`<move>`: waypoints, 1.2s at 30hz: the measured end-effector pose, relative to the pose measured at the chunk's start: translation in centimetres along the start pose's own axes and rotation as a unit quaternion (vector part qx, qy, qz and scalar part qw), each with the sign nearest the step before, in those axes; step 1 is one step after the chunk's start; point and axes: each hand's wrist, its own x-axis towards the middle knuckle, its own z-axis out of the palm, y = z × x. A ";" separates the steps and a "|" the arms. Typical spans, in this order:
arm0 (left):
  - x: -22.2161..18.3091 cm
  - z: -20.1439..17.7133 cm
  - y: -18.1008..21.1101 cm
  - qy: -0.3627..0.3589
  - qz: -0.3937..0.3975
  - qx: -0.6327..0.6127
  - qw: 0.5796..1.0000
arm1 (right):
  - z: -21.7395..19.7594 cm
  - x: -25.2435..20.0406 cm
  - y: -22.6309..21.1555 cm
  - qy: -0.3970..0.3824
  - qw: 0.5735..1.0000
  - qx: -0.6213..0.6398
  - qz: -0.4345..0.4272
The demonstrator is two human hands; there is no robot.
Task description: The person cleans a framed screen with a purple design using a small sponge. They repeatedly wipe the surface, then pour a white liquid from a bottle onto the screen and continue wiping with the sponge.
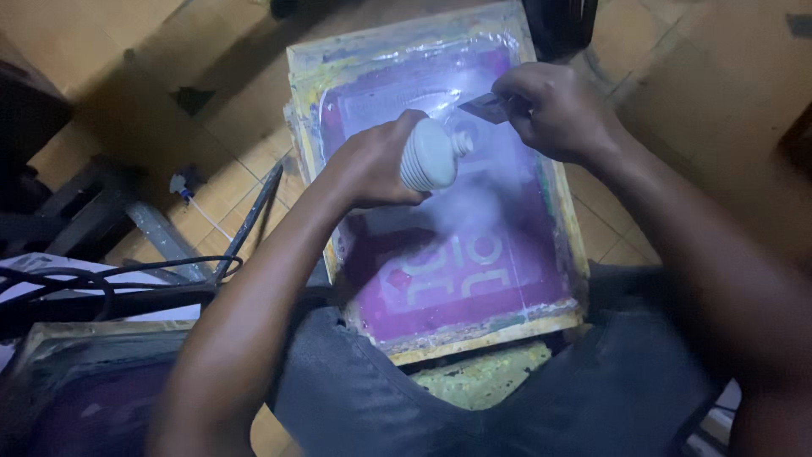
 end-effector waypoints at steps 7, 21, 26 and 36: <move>1.2 2.7 -0.6 -0.077 0.055 0.099 0.991 | 1.1 -0.2 -0.1 -0.094 0.995 -0.010 0.026; 0.4 2.4 -1.3 -0.173 -0.063 0.216 0.959 | -0.4 0.2 -1.8 -0.115 0.992 -0.024 0.042; 0.3 2.4 -1.8 -0.212 -0.119 0.261 0.934 | 1.4 -0.2 -0.7 -0.123 0.992 -0.007 0.032; -1.0 2.6 -3.6 -0.173 -0.111 0.246 0.947 | 0.2 0.1 -4.2 -0.131 0.990 0.020 0.039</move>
